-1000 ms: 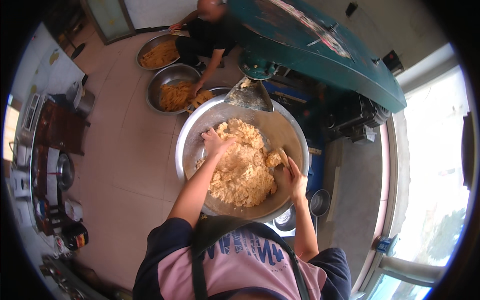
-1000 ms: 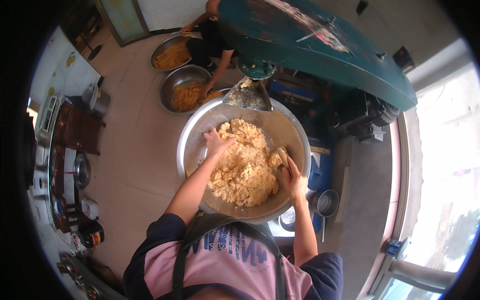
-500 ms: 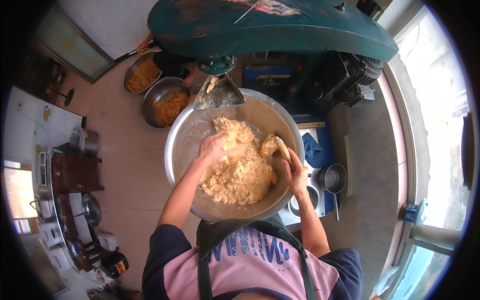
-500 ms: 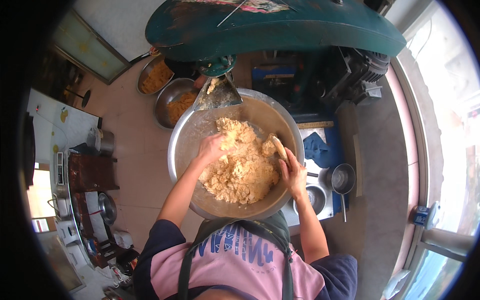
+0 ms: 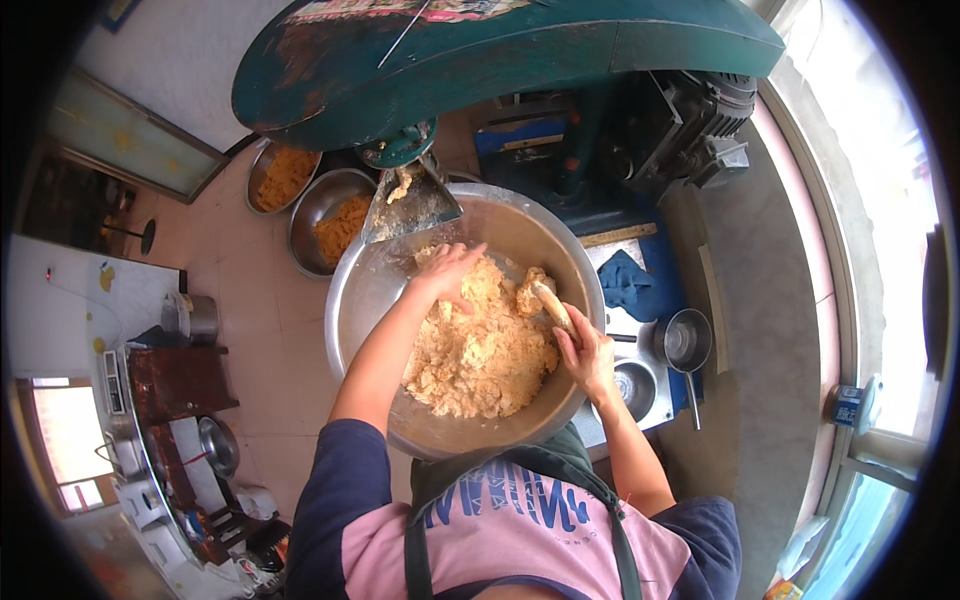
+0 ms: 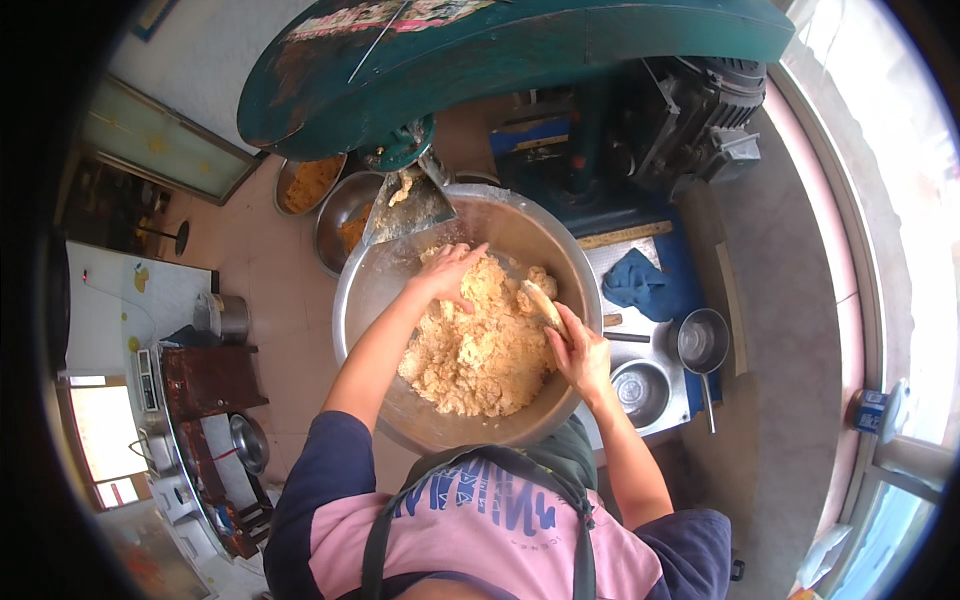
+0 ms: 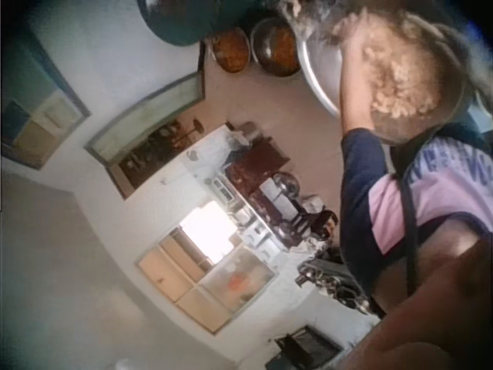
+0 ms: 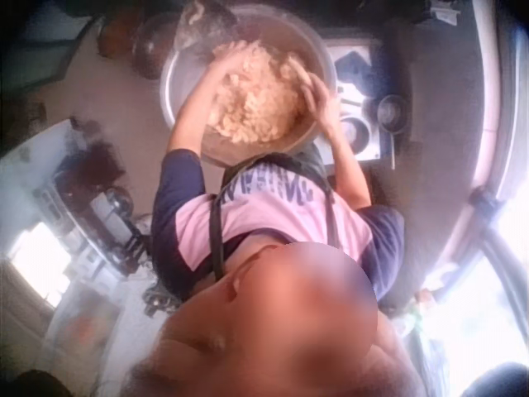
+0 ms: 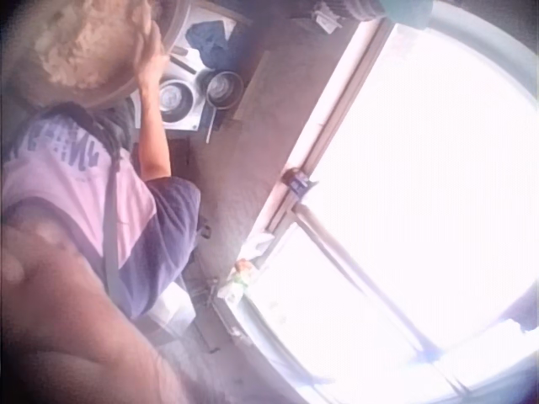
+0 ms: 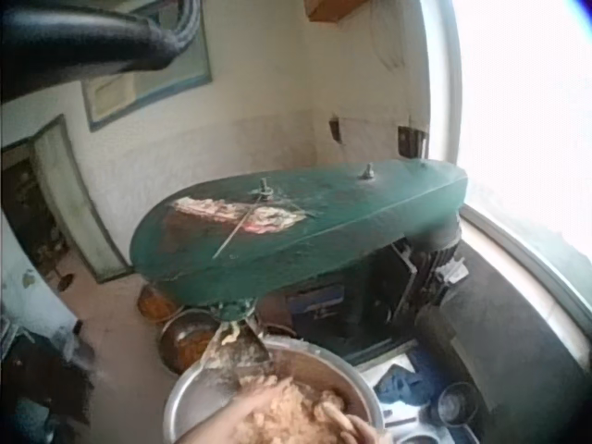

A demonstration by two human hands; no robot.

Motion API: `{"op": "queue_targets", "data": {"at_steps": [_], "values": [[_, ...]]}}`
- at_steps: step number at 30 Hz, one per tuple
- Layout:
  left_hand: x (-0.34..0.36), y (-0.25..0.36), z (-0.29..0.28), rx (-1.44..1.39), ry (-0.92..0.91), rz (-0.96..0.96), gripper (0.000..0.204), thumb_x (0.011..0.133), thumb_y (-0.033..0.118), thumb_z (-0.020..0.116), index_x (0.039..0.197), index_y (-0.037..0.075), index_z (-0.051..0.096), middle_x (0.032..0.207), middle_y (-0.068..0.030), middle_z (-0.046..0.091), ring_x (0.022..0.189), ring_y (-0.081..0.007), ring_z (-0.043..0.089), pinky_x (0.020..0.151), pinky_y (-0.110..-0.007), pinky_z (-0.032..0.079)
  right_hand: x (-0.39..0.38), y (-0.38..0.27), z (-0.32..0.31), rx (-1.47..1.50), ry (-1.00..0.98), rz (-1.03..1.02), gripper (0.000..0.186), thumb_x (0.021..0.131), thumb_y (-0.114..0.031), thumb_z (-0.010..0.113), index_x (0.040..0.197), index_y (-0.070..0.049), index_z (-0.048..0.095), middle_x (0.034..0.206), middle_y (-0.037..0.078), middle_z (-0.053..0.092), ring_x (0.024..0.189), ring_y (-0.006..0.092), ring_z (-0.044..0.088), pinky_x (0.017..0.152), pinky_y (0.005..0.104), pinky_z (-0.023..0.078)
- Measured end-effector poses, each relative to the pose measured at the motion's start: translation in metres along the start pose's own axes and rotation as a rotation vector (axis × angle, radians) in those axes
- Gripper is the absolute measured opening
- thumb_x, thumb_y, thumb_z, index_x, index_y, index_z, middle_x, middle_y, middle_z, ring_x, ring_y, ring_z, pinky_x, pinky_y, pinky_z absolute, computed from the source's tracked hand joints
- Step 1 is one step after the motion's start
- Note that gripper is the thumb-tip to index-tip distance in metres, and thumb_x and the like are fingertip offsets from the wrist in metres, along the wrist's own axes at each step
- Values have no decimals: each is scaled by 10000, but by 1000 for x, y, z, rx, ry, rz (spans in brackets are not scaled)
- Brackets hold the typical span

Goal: The person scoops dough into a noodle processing machine and handles the resulting extruded noodle strands by hand, placing them into large metal bowls on the floor.

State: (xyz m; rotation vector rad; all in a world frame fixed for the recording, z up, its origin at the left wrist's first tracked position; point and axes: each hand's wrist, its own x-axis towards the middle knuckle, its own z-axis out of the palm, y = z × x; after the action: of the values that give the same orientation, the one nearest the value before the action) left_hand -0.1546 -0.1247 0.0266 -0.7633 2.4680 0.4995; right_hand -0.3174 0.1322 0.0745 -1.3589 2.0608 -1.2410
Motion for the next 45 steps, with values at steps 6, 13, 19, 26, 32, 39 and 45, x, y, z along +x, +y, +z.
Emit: {"op": "queue_targets", "data": {"at_steps": [6, 13, 19, 26, 32, 39, 45], "values": [[20, 10, -14, 74, -137, 15, 1158, 428, 335, 911, 1428, 258, 332, 1447, -138, 331, 1300, -344, 368, 1111, -427, 285, -3, 13, 6, -10, 5, -53, 393, 826, -149, 676, 1199, -93, 567, 809, 156, 663, 692, 314, 664, 600, 346, 528], [8, 5, -2, -175, 47, -154, 929, 457, 311, 913, 1299, 272, 523, 1221, -50, 565, 1151, -266, 530, 1005, -395, 425, -2, 13, 5, 37, 32, -48, 381, 836, -165, 662, 1197, -98, 564, 819, 170, 659, 713, 331, 660, 613, 366, 527], [-57, -6, 44, -864, 635, -306, 604, 681, 174, 817, 1218, 64, 562, 1109, -112, 636, 970, -199, 633, 843, -333, 529, -3, 13, 4, 32, 24, -41, 376, 840, -186, 656, 1194, -99, 564, 819, 169, 662, 715, 336, 659, 617, 375, 529], [-167, -7, 158, -1839, 942, -580, 265, 831, -8, 608, 1093, -47, 600, 982, -98, 664, 810, -164, 652, 748, -281, 528, -3, 4, 5, -42, -3, -59, 345, 845, -184, 650, 1160, -64, 579, 786, 192, 661, 716, 341, 666, 627, 385, 539], [-184, 34, 126, -1143, 973, -703, 313, 761, -58, 624, 1074, -44, 632, 966, -89, 680, 826, -132, 619, 720, -250, 485, -22, -50, 70, -84, -339, -179, 450, 918, -163, 505, 1342, -50, 405, 679, 197, 633, 465, 313, 589, 410, 429, 465], [-204, 56, 137, -1893, 1176, -511, 291, 911, 53, 545, 1185, -45, 541, 1114, -82, 610, 946, -173, 623, 817, -295, 523, -71, -63, 133, -343, -639, -369, 621, 857, -122, 507, 1430, -51, 276, 622, 158, 625, 468, 300, 591, 444, 426, 476], [-212, 78, 104, -1995, 1126, -215, 368, 892, 98, 570, 1232, -26, 500, 1130, -89, 603, 975, -156, 618, 818, -296, 539, -78, -46, 141, -463, -747, -355, 675, 840, -139, 504, 1453, -64, 231, 675, 154, 642, 574, 307, 631, 523, 423, 507]]}}
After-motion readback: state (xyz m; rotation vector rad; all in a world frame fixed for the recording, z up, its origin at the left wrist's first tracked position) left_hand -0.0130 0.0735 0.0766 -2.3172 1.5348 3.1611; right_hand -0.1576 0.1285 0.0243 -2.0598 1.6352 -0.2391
